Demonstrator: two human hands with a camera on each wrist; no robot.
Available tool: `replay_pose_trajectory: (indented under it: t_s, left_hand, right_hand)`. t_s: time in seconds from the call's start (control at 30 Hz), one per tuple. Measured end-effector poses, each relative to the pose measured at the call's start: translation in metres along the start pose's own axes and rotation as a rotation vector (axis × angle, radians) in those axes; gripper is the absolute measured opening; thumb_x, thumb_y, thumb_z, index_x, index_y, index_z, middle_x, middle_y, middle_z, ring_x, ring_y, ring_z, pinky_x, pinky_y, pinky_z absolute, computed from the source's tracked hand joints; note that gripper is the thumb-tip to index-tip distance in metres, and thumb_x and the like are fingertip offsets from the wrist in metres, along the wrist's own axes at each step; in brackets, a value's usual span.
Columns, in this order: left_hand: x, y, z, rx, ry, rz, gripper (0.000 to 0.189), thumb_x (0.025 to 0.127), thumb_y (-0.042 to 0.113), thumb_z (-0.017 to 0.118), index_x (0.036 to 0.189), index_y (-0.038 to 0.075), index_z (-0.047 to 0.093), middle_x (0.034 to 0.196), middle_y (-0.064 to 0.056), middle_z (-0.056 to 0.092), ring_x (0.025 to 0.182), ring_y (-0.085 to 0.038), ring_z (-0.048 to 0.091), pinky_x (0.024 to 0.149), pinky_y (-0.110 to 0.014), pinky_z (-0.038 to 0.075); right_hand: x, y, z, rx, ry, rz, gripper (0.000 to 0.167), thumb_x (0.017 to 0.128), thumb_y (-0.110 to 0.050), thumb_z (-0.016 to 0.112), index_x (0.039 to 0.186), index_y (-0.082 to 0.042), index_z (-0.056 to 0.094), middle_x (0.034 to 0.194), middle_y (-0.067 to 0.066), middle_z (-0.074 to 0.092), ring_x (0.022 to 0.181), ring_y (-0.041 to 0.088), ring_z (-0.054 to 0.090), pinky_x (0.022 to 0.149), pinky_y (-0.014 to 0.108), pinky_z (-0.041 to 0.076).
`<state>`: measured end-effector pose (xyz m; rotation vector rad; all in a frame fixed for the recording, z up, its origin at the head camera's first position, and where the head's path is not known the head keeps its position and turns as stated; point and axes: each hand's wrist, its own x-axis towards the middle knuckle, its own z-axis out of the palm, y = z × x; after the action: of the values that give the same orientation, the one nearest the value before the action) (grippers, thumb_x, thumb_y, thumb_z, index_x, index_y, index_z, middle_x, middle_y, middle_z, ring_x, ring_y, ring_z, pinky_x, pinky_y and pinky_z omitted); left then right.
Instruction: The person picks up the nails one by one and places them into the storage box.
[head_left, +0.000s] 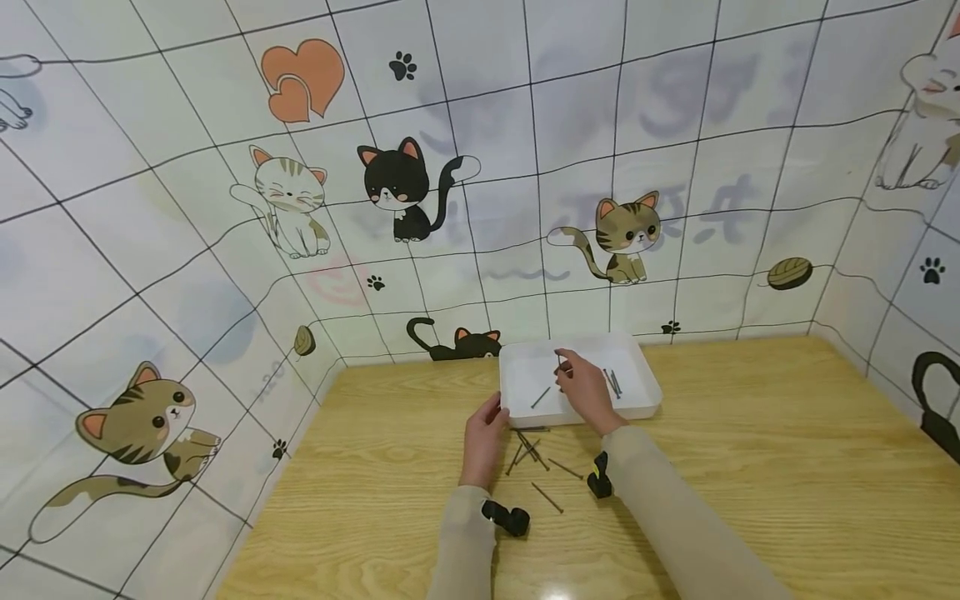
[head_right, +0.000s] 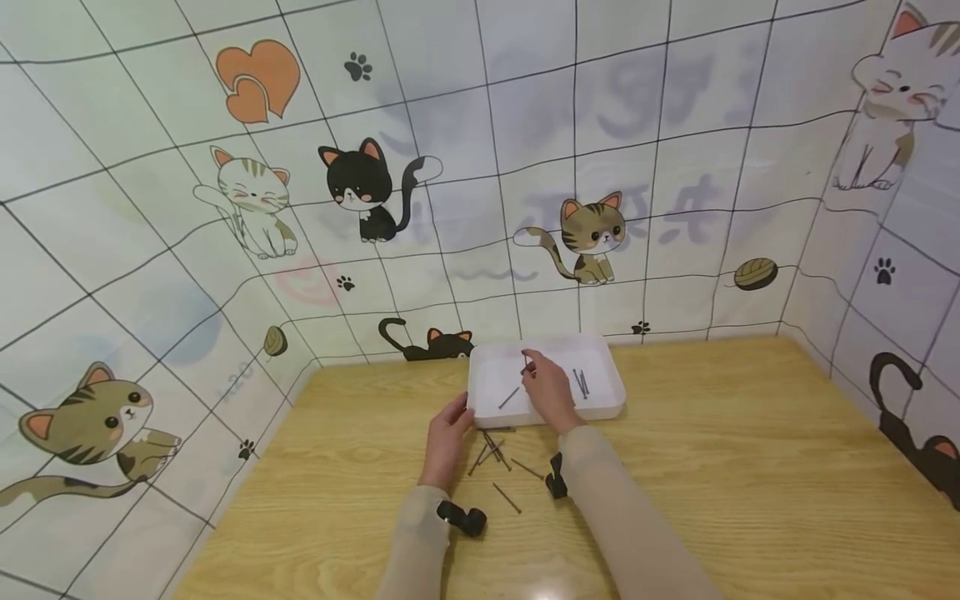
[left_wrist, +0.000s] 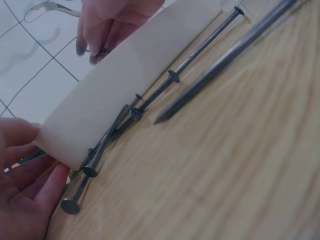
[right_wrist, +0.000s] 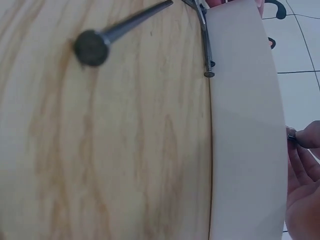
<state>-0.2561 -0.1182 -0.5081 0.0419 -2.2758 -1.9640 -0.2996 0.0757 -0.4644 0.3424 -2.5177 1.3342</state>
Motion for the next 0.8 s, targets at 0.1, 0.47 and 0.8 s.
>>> replay_pose_trajectory:
  t_s: [0.1,0.47,0.8]
  left_hand:
    - [0.000,0.000,0.001,-0.011,-0.003,-0.002,0.040,0.090,0.022,0.054,0.129,0.015,0.049,0.128,-0.002,0.049,0.116,-0.015,0.044,0.095,-0.036,0.035]
    - [-0.002,0.004,0.002,-0.007,0.004,-0.020,0.040,0.090,0.022,0.053,0.130,0.016,0.048,0.129,0.002,0.049,0.117,-0.014,0.042,0.097,-0.036,0.033]
    - [-0.001,0.005,0.001,0.016,0.010,-0.034,0.039,0.090,0.024,0.053,0.129,0.019,0.049,0.128,0.003,0.049,0.116,-0.011,0.043,0.097,-0.034,0.033]
  right_hand:
    - [0.001,0.002,0.002,0.013,-0.011,0.028,0.039,0.091,-0.007,0.047,0.129,-0.007,0.045,0.095,0.012,0.061,0.071,0.018,0.061,0.059,0.030,0.050]
    - [0.004,0.011,0.004,0.006,-0.006,0.070,0.042,0.090,-0.007,0.048,0.132,-0.006,0.042,0.094,0.011,0.062,0.073,0.021,0.061,0.059,0.031,0.049]
    - [0.006,0.008,0.003,-0.047,-0.076,0.150,0.039,0.090,-0.007,0.047,0.129,-0.007,0.045,0.093,0.011,0.062,0.068,0.017,0.058,0.057,0.031,0.045]
